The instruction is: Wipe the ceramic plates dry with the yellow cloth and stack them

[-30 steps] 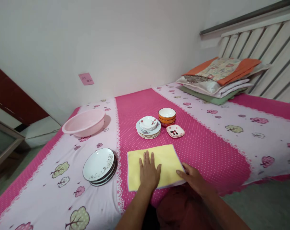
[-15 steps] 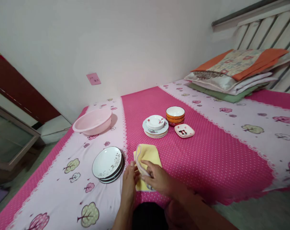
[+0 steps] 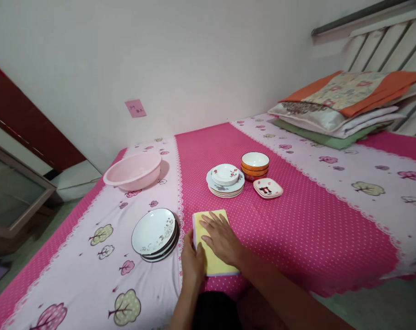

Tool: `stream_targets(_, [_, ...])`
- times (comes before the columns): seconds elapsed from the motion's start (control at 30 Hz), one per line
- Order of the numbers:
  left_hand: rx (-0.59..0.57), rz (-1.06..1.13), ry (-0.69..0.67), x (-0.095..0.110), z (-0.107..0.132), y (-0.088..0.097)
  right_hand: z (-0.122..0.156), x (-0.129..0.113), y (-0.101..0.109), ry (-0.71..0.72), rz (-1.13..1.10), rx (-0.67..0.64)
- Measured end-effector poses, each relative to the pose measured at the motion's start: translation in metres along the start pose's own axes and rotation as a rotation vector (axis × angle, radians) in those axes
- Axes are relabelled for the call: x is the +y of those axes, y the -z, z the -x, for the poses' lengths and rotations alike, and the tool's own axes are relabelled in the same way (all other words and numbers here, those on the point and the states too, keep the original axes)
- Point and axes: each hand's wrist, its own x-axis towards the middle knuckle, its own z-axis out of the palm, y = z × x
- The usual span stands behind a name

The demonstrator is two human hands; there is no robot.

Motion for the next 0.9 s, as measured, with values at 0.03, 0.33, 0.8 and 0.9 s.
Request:
stream_targets(0.03, [0.016, -0.025, -0.021, -0.001, 0.003, -0.001, 0.0, 0.002, -0.007, -0.019, 0.028, -0.032])
stream_targets(0.33, [-0.048, -0.508, -0.49, 0.022, -0.016, -0.013, 0.007, 0.019, -0.028, 0.007, 0.12, -0.119])
stream_targets(0.8, [-0.119, -0.596, -0.4, -0.011, -0.013, -0.035, 0.02, 0.049, -0.038, -0.13, 0.143, 0.132])
stream_targets(0.9, [-0.099, -0.516, -0.414, -0.01, -0.016, -0.032, 0.021, 0.051, -0.037, -0.116, 0.118, 0.165])
